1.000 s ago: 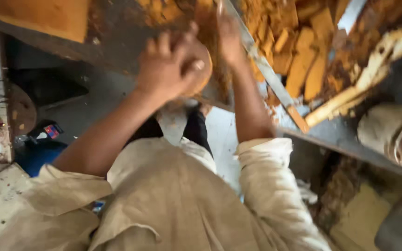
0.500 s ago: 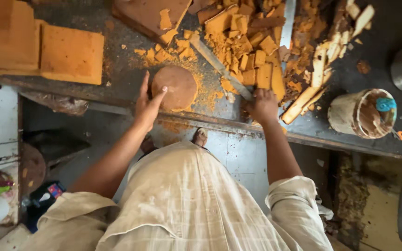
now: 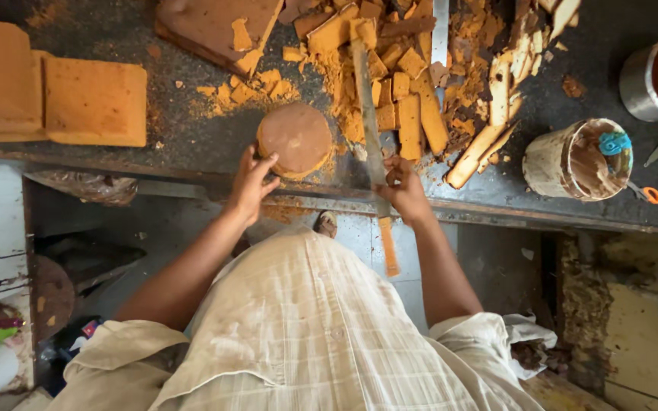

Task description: The person uses a hand saw to cut and shape a cylindrical piece of orange-brown wood on a metal workbench. They repeatedly adjust the wood's position and saw along its edges, producing wood shavings and small cut pieces that accumulate on the surface.

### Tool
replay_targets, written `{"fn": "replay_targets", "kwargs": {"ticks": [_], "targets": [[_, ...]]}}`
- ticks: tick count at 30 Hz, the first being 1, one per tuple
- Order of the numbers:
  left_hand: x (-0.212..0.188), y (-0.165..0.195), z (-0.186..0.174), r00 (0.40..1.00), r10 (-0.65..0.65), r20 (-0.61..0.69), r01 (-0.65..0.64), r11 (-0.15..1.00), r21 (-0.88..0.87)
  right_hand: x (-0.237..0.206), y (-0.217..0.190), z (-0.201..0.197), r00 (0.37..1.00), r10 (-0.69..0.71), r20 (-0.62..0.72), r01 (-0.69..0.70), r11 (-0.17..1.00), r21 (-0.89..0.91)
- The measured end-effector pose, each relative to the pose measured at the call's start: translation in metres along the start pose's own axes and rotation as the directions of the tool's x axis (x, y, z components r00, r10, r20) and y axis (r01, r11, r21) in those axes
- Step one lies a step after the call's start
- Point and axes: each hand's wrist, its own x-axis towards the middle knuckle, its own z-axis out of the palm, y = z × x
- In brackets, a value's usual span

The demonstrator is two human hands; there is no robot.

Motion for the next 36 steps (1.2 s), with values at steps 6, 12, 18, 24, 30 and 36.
{"fn": "replay_targets", "kwargs": {"ticks": [6,12,18,24,30,36], "targets": [[0.000,-0.018,0.001,0.914,0.365,-0.175,-0.219,0.809,0.545,-0.032,0.021,0.053,0.888,-0.336,-0.315,0.100,0.808,-0.580],[-0.021,-0.018,0.004,0.846,0.530,-0.049,-0.377,0.661,0.649,-0.042,0.029,0.083,0.910,-0.379,-0.169,0.074,0.549,-0.833],[-0.024,0.037,0.012,0.636,0.665,0.392,-0.587,0.086,0.805,-0.056,0.028,0.075,0.924,-0.293,-0.244,0.008,0.656,-0.755],[0.020,0.061,0.056,0.765,0.340,0.546,-0.487,-0.248,0.837,-0.043,-0.005,0.092,0.959,0.209,-0.190,-0.150,0.947,0.285],[0.026,0.049,0.066,0.865,0.193,0.463,-0.406,-0.275,0.872,0.003,-0.028,0.117,0.958,0.240,-0.155,-0.228,0.970,0.088],[0.025,0.053,0.063,0.874,0.187,0.449,-0.398,-0.257,0.881,-0.033,-0.036,0.119,0.969,0.224,-0.099,-0.219,0.974,0.058]]}}
